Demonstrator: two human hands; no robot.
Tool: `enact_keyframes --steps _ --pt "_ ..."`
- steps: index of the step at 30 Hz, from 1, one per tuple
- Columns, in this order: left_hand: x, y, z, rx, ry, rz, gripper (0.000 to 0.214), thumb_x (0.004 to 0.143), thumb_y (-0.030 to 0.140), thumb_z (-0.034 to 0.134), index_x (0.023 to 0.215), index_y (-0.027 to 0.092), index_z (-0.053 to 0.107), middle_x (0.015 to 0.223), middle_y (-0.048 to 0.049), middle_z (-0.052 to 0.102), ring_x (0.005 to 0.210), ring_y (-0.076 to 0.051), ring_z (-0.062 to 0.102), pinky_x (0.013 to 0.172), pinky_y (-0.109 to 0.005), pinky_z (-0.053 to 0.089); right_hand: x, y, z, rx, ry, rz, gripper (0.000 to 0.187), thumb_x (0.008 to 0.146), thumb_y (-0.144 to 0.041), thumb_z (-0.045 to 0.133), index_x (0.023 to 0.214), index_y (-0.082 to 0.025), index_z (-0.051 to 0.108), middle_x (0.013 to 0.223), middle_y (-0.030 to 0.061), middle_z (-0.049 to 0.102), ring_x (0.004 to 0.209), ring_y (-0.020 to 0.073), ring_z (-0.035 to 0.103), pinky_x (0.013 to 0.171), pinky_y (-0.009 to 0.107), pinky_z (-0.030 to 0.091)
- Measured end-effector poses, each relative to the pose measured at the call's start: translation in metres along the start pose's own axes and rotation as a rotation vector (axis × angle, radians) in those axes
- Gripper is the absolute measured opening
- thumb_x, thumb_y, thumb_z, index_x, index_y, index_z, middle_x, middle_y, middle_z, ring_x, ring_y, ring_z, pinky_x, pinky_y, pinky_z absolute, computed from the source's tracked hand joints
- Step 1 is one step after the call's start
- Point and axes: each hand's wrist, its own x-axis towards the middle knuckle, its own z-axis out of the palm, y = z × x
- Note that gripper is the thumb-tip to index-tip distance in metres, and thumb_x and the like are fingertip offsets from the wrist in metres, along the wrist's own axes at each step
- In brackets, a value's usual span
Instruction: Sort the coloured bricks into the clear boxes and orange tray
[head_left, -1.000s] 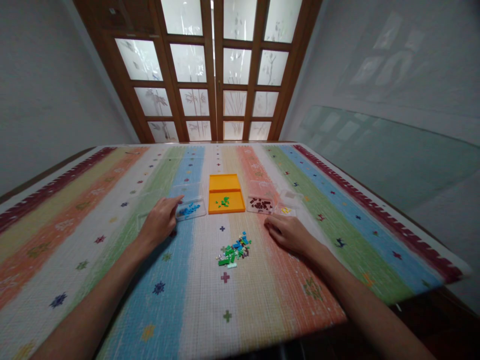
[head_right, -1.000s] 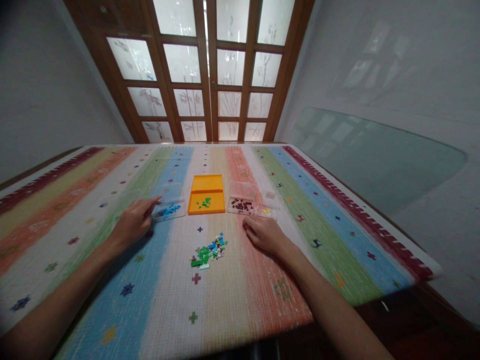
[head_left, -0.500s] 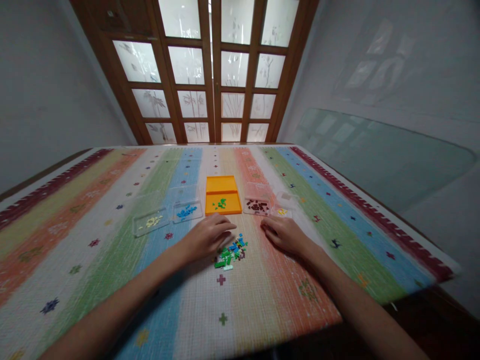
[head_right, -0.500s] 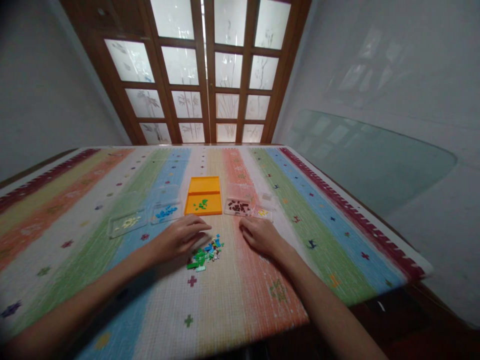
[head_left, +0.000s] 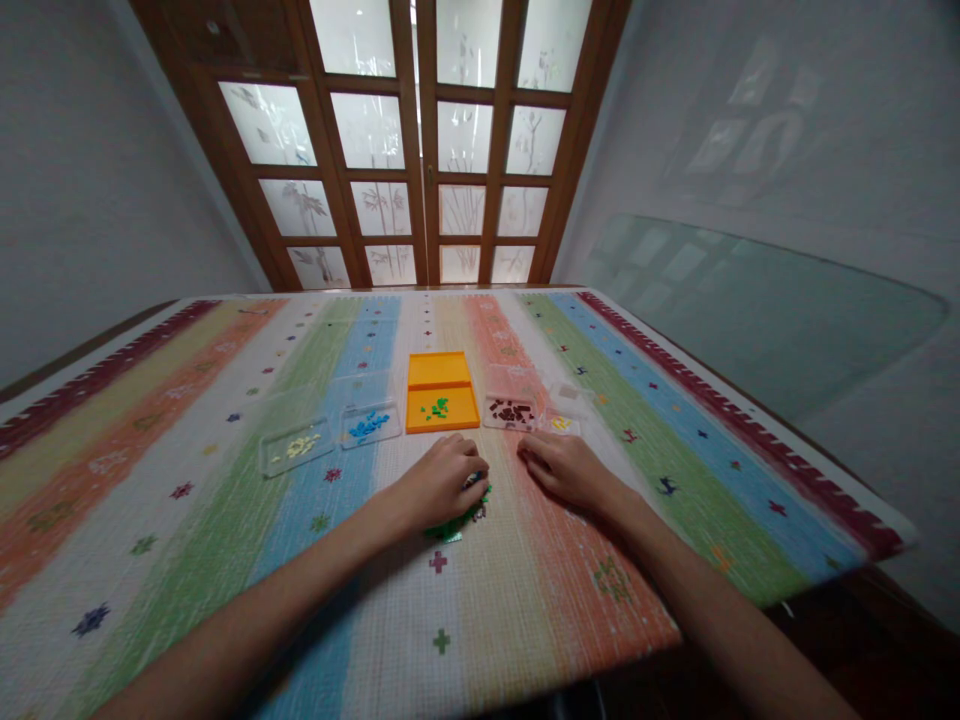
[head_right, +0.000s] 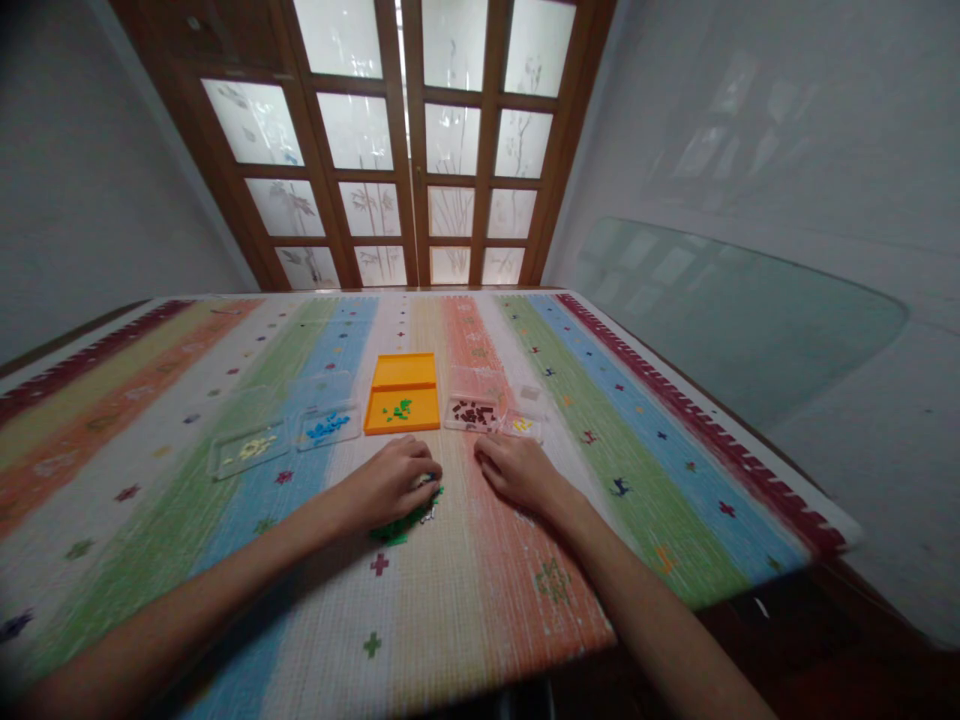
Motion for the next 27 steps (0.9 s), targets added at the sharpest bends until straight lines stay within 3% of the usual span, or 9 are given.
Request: enact_keyframes --steps 15,27 --pt "0.010 0.017 -0.003 0.038 -0.096 -0.175 0.015 0.089 0.014 0.055 0.083 0.012 0.069 0.088 -0.0113 0.064 0.086 -0.023 0.062 0.079 -0.032 0.050 0.000 -0.001 0.000 -0.011 -0.007 0.004 0.015 0.094 -0.015 0.046 0.087 -0.018 0.059 0.081 0.0063 0.066 0.071 0.0168 0.057 0.065 0.026 0.035" --pt "0.016 0.008 -0.001 -0.090 -0.069 -0.126 0.017 0.082 0.005 0.056 0.083 0.012 0.071 0.082 -0.0069 0.067 0.074 -0.017 0.059 0.070 -0.026 0.045 0.000 -0.001 -0.002 -0.022 0.001 -0.009 0.015 0.093 -0.015 0.046 0.088 -0.018 0.060 0.081 0.0064 0.067 0.071 0.0168 0.057 0.065 0.027 0.035"
